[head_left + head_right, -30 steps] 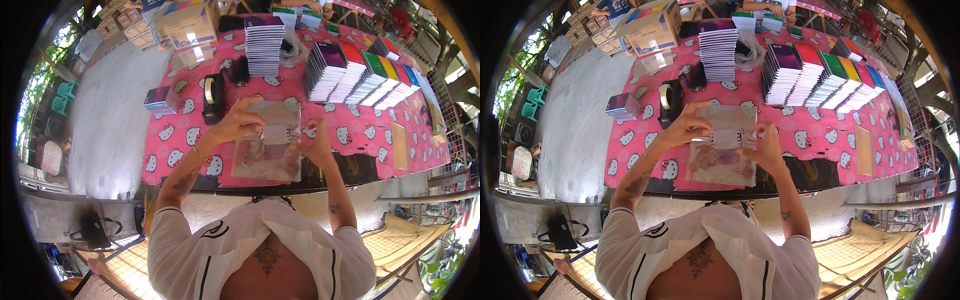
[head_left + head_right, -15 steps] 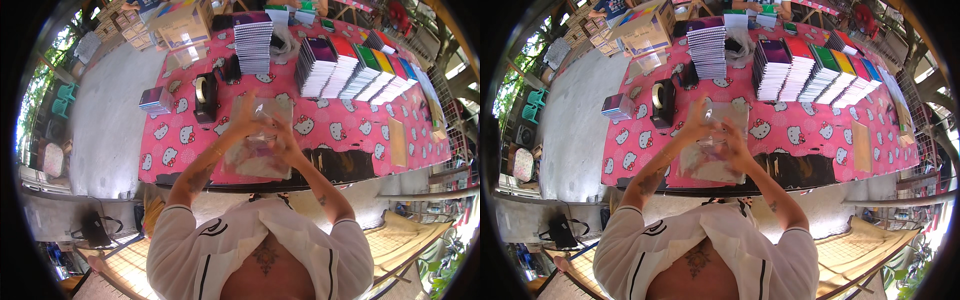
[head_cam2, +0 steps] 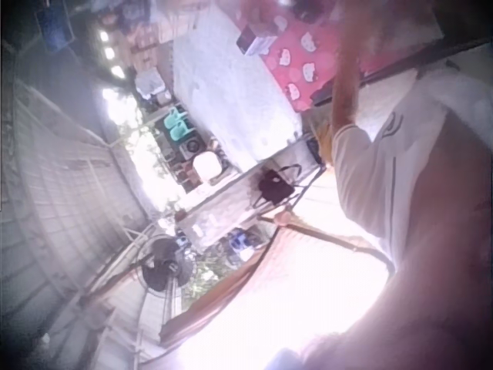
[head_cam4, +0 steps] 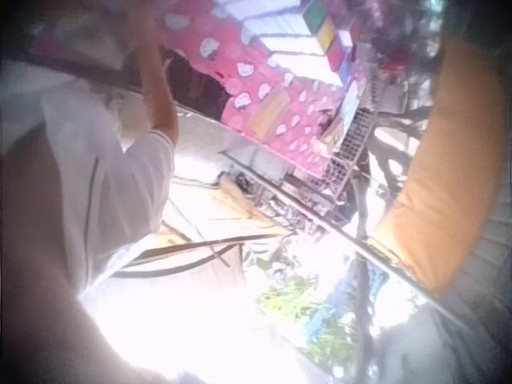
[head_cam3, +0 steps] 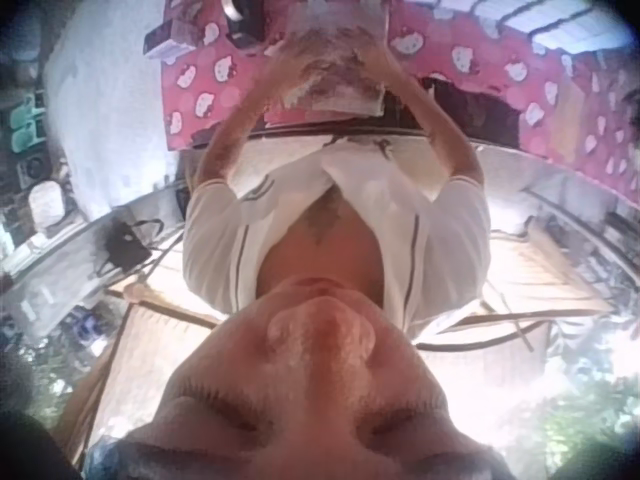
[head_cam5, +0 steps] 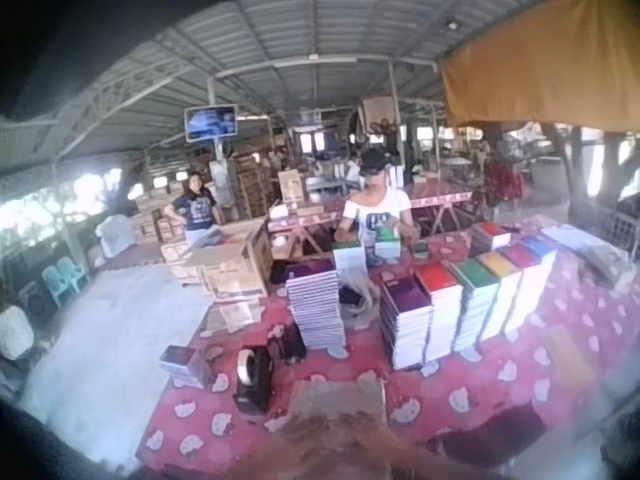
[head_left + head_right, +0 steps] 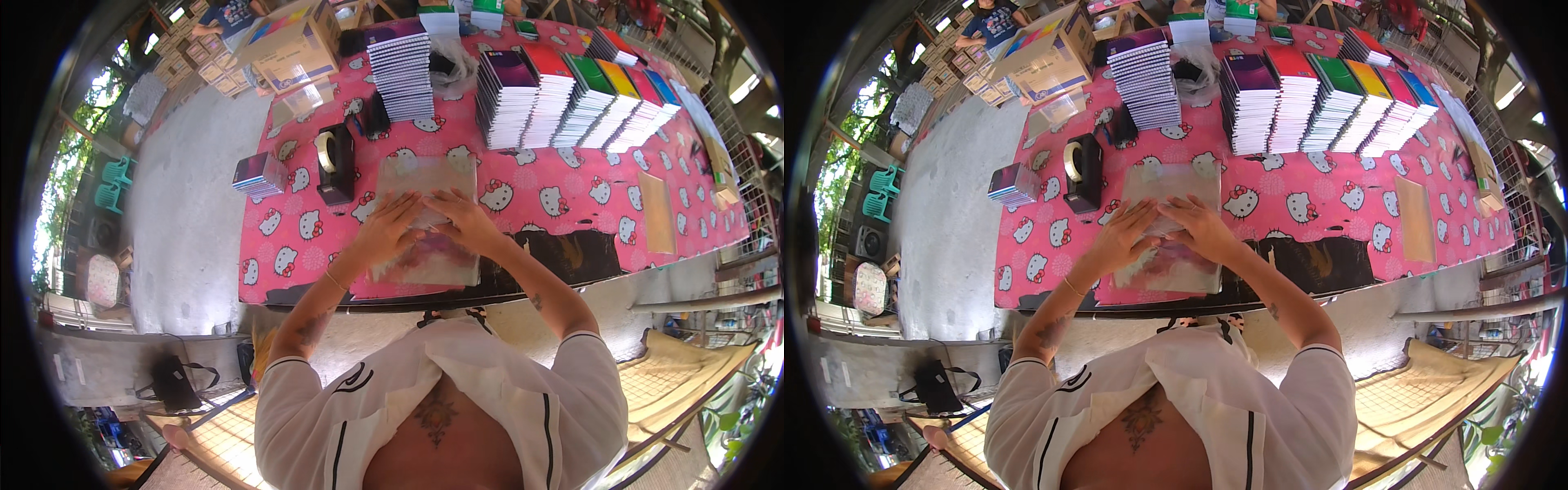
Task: The person picks up several small colored notebooks from stacks on a table, aligns them into a bundle, and places them into a plastic sleeve. The person then removes a piece of tape from a dispenser and seals the opening of the plastic sleeve by hand.
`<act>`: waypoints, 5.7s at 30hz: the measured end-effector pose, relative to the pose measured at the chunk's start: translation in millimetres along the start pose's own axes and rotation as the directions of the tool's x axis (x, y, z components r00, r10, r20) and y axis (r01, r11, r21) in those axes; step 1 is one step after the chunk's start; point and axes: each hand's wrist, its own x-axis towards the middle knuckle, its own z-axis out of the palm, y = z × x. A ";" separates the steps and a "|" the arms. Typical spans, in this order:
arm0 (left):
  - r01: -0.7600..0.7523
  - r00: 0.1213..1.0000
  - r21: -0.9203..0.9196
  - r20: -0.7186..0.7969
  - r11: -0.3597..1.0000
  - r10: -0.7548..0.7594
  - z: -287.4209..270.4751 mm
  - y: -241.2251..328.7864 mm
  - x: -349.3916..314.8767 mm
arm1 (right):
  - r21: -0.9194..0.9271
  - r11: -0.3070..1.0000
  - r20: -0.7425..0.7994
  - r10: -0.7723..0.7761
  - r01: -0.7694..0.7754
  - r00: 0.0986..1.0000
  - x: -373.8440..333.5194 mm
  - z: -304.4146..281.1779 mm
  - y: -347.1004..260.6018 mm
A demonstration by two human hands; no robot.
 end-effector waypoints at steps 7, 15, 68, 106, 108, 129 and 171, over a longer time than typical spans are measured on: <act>0.271 0.959 -0.171 0.132 0.947 -0.251 0.4 -6.8 11.0 | 0.039 0.992 -0.073 0.125 -0.122 0.989 -0.8 7.6 -8.3; 0.465 0.881 -0.154 0.182 0.872 -0.438 7.5 -9.1 39.4 | 0.200 0.929 -0.092 0.335 -0.312 0.938 21.6 1.0 -3.7; 0.488 0.786 -0.363 -0.213 0.794 -0.581 63.2 -18.1 -68.4 | -0.340 0.912 0.348 -0.104 0.228 0.932 28.0 41.6 -112.3; -0.286 0.881 -0.023 -0.400 0.958 0.253 107.5 151.4 384.8 | -0.606 0.393 -0.713 0.115 -0.691 0.691 -113.6 -445.6 191.8; -0.297 0.872 0.060 -0.391 0.953 0.296 149.3 194.8 460.5 | -0.672 0.332 -0.672 0.102 -0.662 0.733 -125.2 -494.5 232.2; 0.050 0.999 -0.211 0.019 0.976 -0.047 253.5 246.0 260.8 | -0.027 0.901 -0.431 0.380 -0.433 0.818 -221.5 -327.7 252.5; 0.139 0.989 -0.097 0.064 0.986 -0.133 200.3 255.1 276.6 | 0.019 0.887 0.049 0.459 -0.461 0.887 -275.7 -316.1 250.8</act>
